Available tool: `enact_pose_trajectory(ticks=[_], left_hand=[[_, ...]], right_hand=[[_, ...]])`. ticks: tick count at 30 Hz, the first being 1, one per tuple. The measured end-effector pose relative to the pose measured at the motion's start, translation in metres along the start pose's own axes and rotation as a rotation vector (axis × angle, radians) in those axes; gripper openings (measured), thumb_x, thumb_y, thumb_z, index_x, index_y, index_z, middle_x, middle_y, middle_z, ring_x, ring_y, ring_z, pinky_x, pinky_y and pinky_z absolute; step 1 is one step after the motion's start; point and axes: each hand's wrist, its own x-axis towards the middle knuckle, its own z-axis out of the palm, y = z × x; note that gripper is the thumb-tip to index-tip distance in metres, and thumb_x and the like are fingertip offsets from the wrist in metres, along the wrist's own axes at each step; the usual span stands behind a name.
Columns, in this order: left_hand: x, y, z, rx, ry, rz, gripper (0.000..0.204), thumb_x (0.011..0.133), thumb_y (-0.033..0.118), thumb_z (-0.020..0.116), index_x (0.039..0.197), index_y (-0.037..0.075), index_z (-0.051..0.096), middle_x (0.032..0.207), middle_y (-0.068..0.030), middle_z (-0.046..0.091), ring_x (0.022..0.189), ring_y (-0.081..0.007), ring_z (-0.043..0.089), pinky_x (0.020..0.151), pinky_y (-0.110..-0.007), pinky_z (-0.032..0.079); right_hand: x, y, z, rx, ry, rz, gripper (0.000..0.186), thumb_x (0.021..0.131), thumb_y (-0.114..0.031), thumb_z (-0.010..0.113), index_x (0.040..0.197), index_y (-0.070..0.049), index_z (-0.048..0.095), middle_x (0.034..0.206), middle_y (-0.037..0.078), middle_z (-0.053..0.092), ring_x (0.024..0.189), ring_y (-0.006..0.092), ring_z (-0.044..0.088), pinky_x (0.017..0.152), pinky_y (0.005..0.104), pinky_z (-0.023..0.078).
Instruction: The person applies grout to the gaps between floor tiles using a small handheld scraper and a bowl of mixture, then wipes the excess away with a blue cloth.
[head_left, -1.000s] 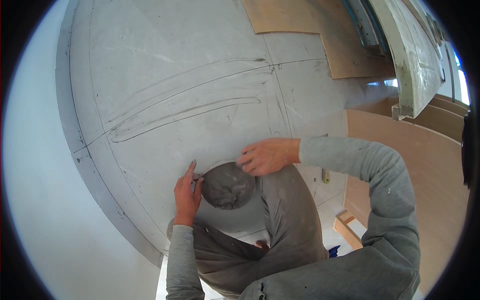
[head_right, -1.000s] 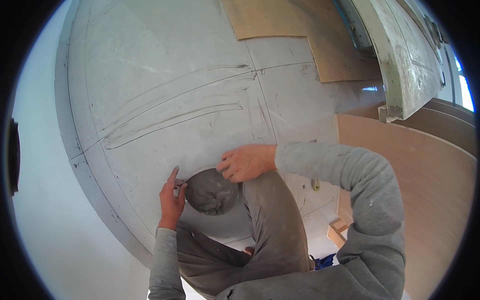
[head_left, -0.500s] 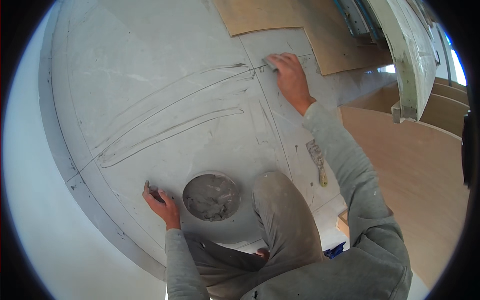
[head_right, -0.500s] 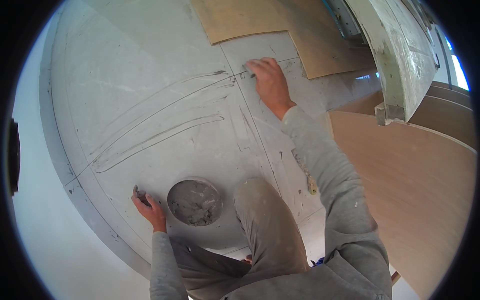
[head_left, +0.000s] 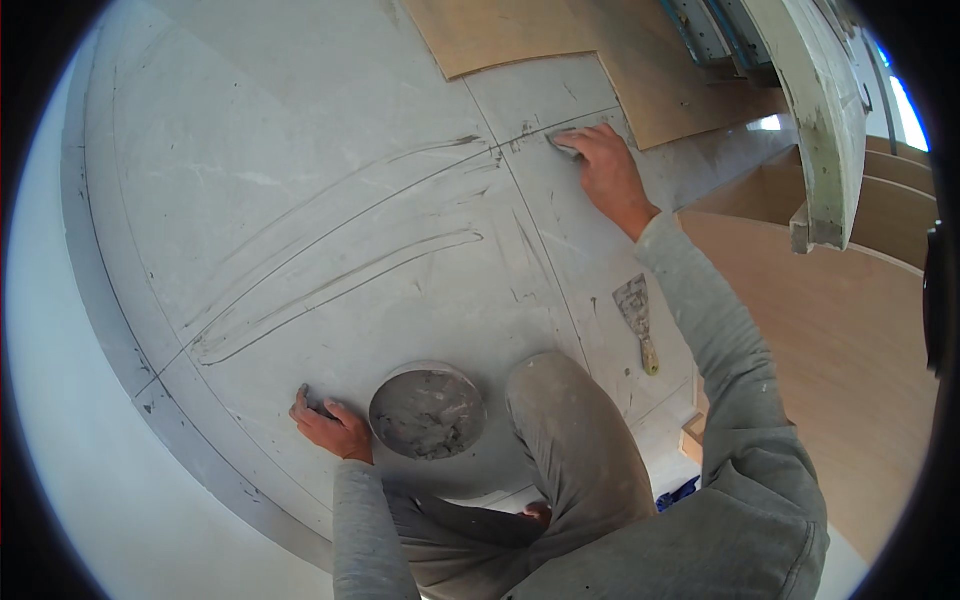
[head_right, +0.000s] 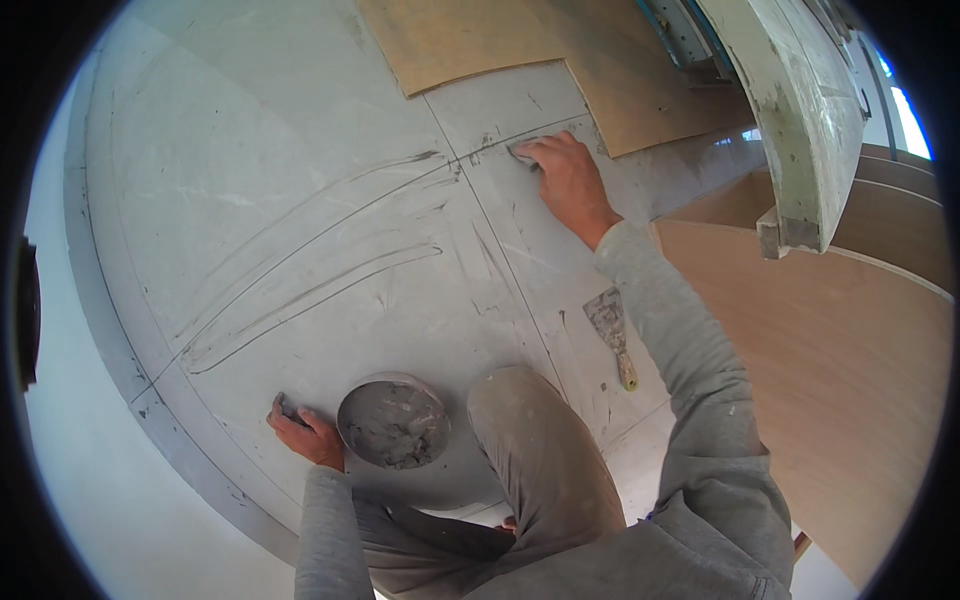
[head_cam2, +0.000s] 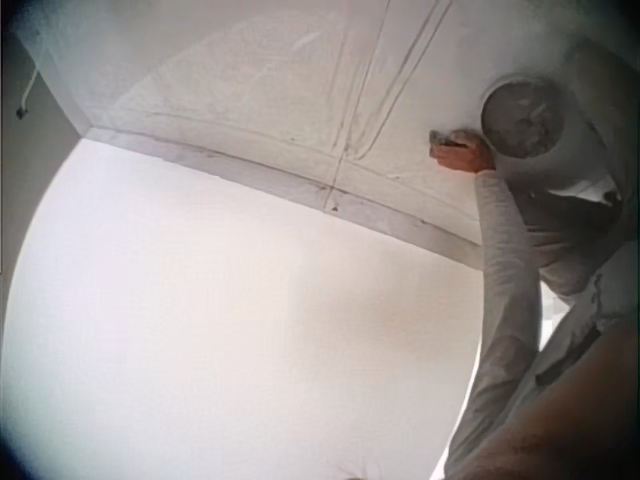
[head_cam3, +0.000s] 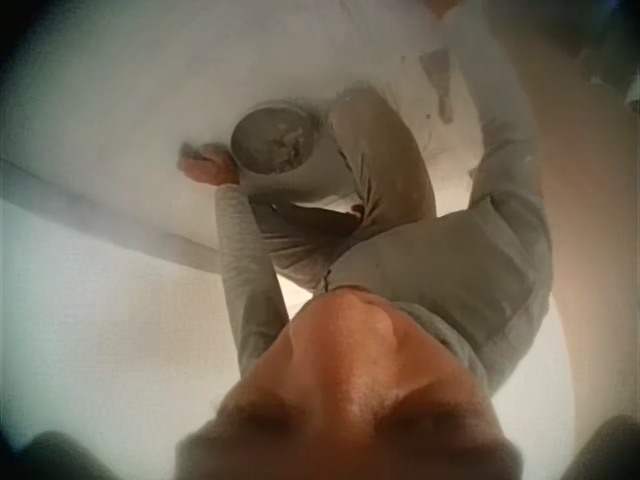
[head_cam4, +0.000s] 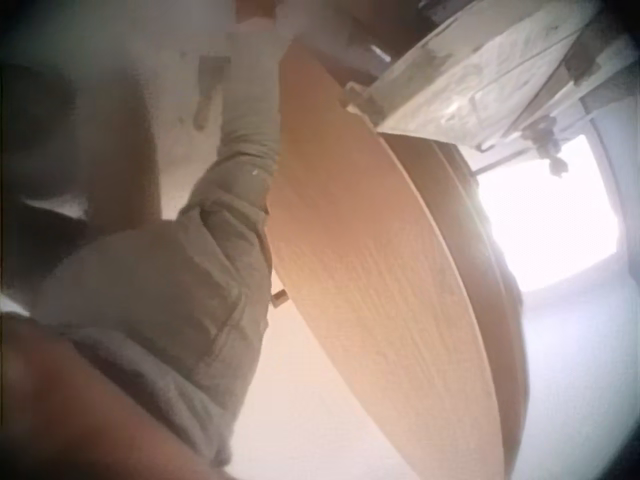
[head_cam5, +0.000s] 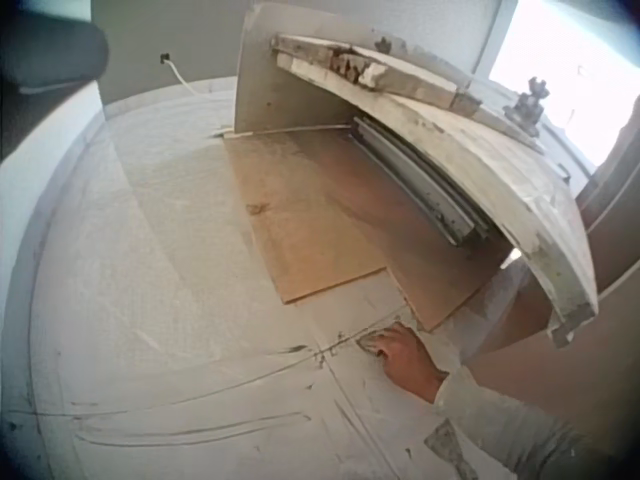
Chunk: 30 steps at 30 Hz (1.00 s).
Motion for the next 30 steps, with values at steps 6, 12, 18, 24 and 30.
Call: enact_pose_trajectory(ticks=[6, 12, 18, 24, 30], left_hand=[[0.001, 0.002, 0.009, 0.000, 0.035, 0.139, 0.051, 0.092, 0.021, 0.052, 0.136, -0.003, 0.052, 0.129, -0.0220, 0.056, 0.110, -0.0417, 0.054, 0.095, -0.049, 0.042], [0.002, -0.003, -0.002, -0.003, 0.013, 0.081, 0.050, 0.091, 0.018, 0.052, 0.136, -0.003, 0.052, 0.130, -0.0232, 0.056, 0.110, -0.0422, 0.054, 0.096, -0.049, 0.042], [0.003, 0.004, 0.002, -0.007, 0.013, 0.073, 0.050, 0.090, 0.018, 0.053, 0.135, -0.003, 0.052, 0.126, -0.0229, 0.056, 0.109, -0.0414, 0.054, 0.094, -0.047, 0.043], [0.000, 0.007, 0.004, -0.025, 0.045, 0.082, 0.049, 0.089, 0.017, 0.054, 0.134, -0.002, 0.054, 0.122, -0.0218, 0.057, 0.106, -0.0402, 0.055, 0.091, -0.046, 0.043], [-0.008, -0.022, 0.009, 0.063, 0.134, 0.147, 0.047, 0.092, 0.016, 0.056, 0.136, 0.000, 0.058, 0.132, -0.0209, 0.061, 0.117, -0.0433, 0.055, 0.103, -0.051, 0.042]], right_hand=[[0.012, 0.029, -0.001, -0.102, 0.246, -0.046, 0.043, 0.077, 0.015, 0.057, 0.113, -0.002, 0.074, 0.111, 0.014, 0.074, 0.108, 0.0337, 0.063, 0.096, 0.0416, 0.052], [0.013, 0.016, -0.016, 0.080, 0.066, 0.266, 0.032, 0.084, 0.006, 0.061, 0.113, 0.000, 0.073, 0.106, 0.021, 0.073, 0.105, 0.0387, 0.066, 0.090, 0.0468, 0.054], [0.033, -0.014, 0.018, -0.158, 0.203, 0.339, 0.031, 0.084, 0.003, 0.062, 0.113, -0.002, 0.072, 0.101, 0.021, 0.072, 0.099, 0.0413, 0.066, 0.087, 0.0492, 0.055], [0.015, -0.089, 0.027, 0.030, 0.190, 0.143, 0.032, 0.085, 0.003, 0.062, 0.115, 0.000, 0.071, 0.101, 0.021, 0.073, 0.094, 0.0408, 0.067, 0.084, 0.0452, 0.057], [-0.014, -0.129, 0.009, 0.912, -0.048, 0.419, 0.028, 0.093, -0.001, 0.064, 0.121, -0.001, 0.071, 0.100, 0.012, 0.075, 0.082, 0.0161, 0.068, 0.080, 0.0324, 0.055]])
